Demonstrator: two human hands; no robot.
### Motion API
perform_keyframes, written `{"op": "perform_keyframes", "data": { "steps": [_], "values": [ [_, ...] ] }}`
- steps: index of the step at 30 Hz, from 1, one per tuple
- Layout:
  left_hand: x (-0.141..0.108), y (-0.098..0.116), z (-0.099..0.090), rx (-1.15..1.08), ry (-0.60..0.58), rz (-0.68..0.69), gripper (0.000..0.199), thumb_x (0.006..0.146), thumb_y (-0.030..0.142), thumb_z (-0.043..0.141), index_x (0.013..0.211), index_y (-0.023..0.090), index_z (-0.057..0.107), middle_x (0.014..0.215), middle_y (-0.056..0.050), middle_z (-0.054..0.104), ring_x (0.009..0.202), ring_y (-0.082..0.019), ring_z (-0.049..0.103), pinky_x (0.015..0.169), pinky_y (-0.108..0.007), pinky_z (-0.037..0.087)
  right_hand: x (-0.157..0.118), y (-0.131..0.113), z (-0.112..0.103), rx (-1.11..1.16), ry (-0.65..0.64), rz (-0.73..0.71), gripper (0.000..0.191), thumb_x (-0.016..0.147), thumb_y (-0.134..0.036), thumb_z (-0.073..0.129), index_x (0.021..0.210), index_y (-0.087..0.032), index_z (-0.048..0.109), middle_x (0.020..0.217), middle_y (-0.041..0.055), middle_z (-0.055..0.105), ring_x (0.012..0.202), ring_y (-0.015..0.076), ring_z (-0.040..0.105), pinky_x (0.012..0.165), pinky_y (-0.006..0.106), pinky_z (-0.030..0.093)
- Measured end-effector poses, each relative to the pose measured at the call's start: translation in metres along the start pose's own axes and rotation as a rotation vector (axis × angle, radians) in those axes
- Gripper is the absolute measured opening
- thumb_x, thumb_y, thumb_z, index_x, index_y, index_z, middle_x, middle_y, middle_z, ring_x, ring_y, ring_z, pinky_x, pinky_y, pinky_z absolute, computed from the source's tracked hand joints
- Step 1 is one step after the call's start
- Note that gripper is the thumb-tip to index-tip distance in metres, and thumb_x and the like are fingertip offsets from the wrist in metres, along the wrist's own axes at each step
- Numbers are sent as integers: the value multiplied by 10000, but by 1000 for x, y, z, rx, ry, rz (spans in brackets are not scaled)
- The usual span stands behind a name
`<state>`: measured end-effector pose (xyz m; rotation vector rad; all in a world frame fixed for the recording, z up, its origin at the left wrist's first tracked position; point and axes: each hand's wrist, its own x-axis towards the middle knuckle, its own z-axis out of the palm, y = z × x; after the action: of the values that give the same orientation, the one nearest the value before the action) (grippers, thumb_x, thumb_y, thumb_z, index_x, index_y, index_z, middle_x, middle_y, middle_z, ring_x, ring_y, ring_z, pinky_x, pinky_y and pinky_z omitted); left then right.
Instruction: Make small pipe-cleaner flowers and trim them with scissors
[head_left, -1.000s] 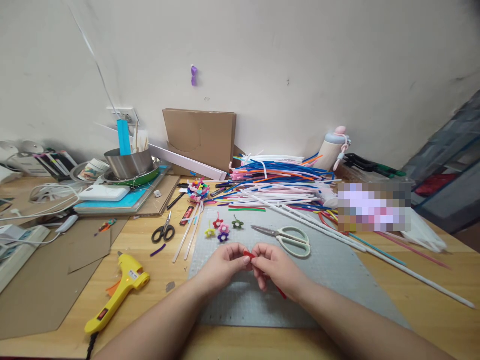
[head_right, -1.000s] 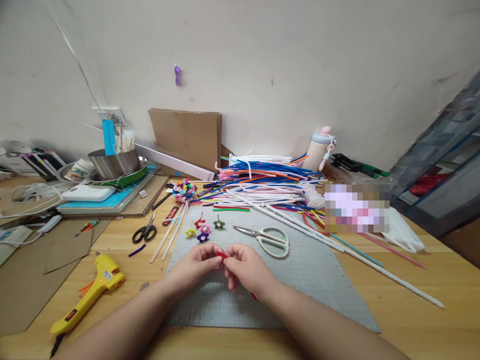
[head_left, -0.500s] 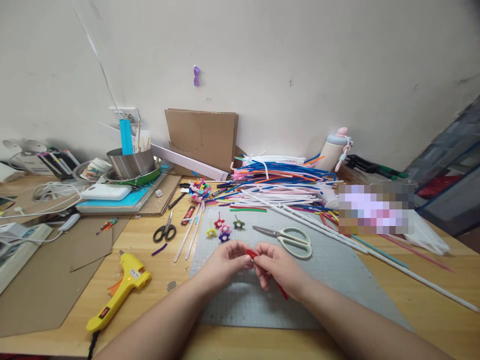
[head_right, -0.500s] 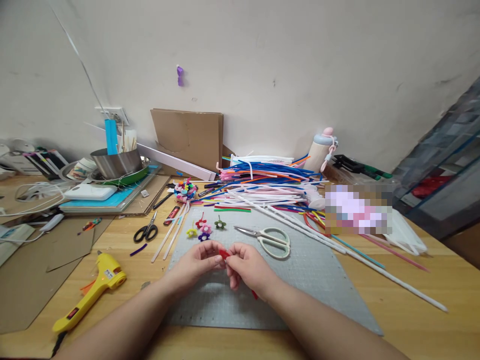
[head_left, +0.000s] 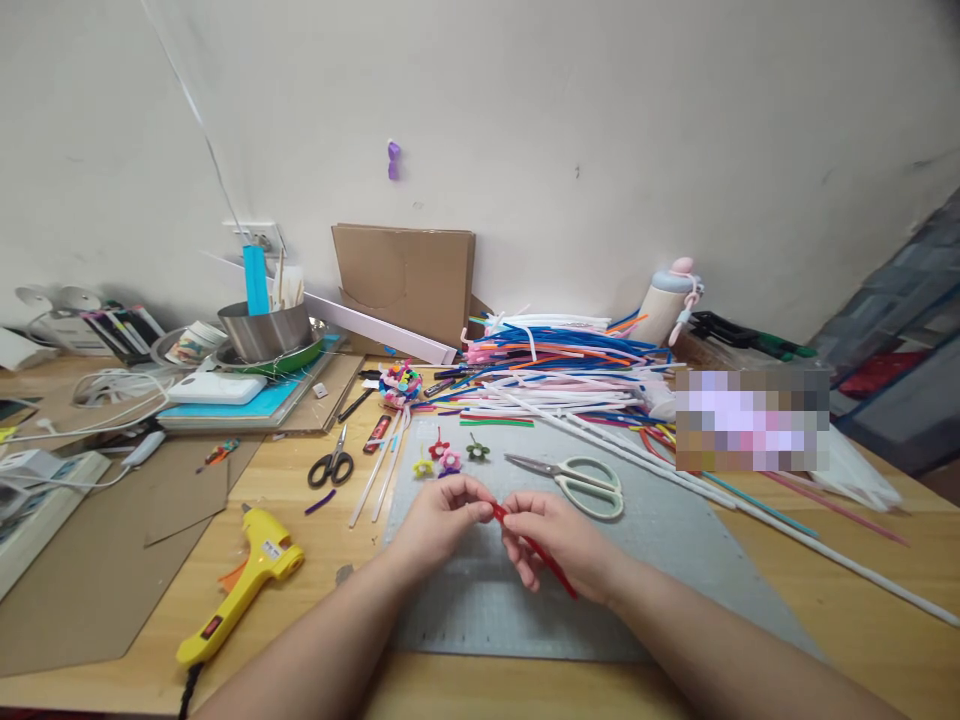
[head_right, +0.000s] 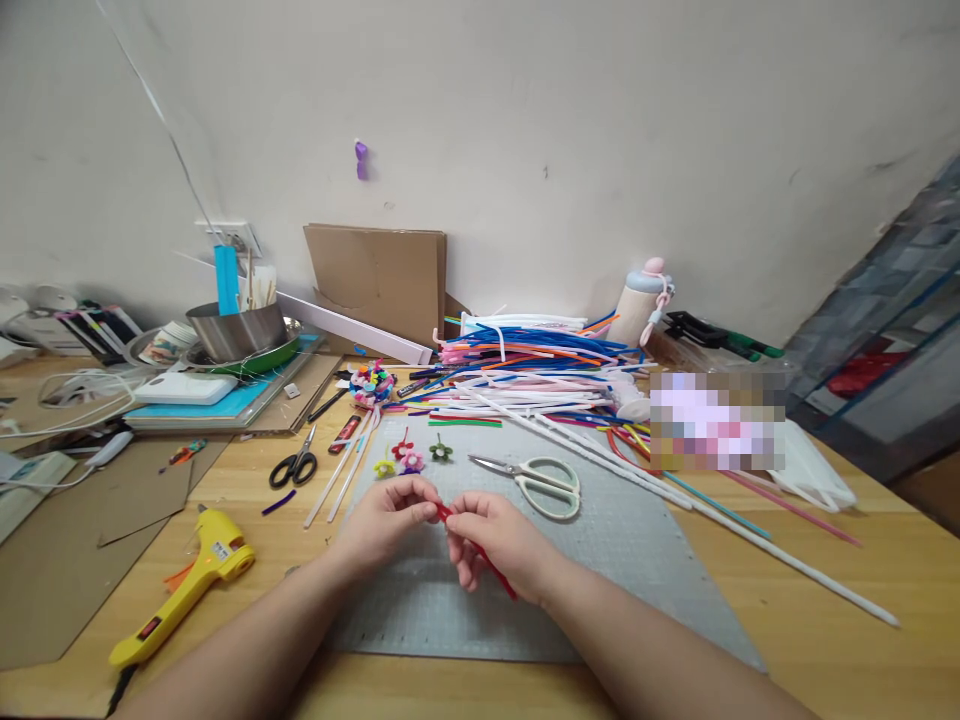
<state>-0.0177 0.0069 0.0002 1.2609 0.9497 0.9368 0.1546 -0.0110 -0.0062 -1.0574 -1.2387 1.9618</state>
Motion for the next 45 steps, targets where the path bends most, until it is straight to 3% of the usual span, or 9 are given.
{"op": "perform_keyframes", "data": {
  "steps": [4, 13, 20, 27, 39, 45],
  "values": [
    [2, 1, -6, 8, 38, 13, 186, 626, 291, 732, 693, 141, 644, 632, -1, 631, 613, -116, 542, 630, -244, 405, 1, -1, -1, 10, -5, 9, 270, 791, -457, 477, 812, -189, 442, 588, -37, 590, 384, 82, 515, 366, 189, 375],
    [2, 2, -11, 21, 32, 12, 155, 617, 267, 743, 666, 146, 658, 634, -11, 644, 614, -122, 552, 624, -244, 415, 0, 0, 0, -97, 6, -46, 255, 767, -420, 547, 759, -181, 461, 560, -62, 559, 356, 42, 449, 352, 163, 283],
    [1, -4, -6, -50, -47, -43, 295, 571, 295, 782, 785, 141, 649, 729, -35, 678, 673, -143, 593, 683, -273, 438, 1, 1, -1, -127, 88, -103, 242, 743, -401, 558, 711, -193, 439, 479, -91, 494, 335, 47, 404, 348, 171, 265],
    [-2, -9, 3, -68, -97, -87, 249, 606, 322, 760, 696, 132, 627, 597, -6, 627, 570, -115, 547, 605, -247, 407, 2, 3, 1, -187, 90, -103, 179, 745, -347, 530, 698, -187, 467, 457, -84, 490, 336, 53, 409, 357, 172, 268],
    [-4, -6, 7, -81, -68, -132, 322, 608, 388, 751, 691, 130, 578, 623, -11, 613, 576, -113, 547, 603, -247, 408, 2, 5, 3, -268, 135, -112, 158, 742, -336, 510, 712, -185, 478, 542, -66, 538, 358, 52, 452, 339, 166, 280],
    [-5, -11, 8, -46, -158, -111, 277, 686, 381, 695, 738, 134, 582, 636, -16, 617, 600, -120, 549, 611, -249, 394, 1, 1, 4, -242, 155, -121, 119, 698, -277, 508, 642, -184, 460, 465, -80, 496, 324, 41, 401, 340, 164, 268]
  ]
}}
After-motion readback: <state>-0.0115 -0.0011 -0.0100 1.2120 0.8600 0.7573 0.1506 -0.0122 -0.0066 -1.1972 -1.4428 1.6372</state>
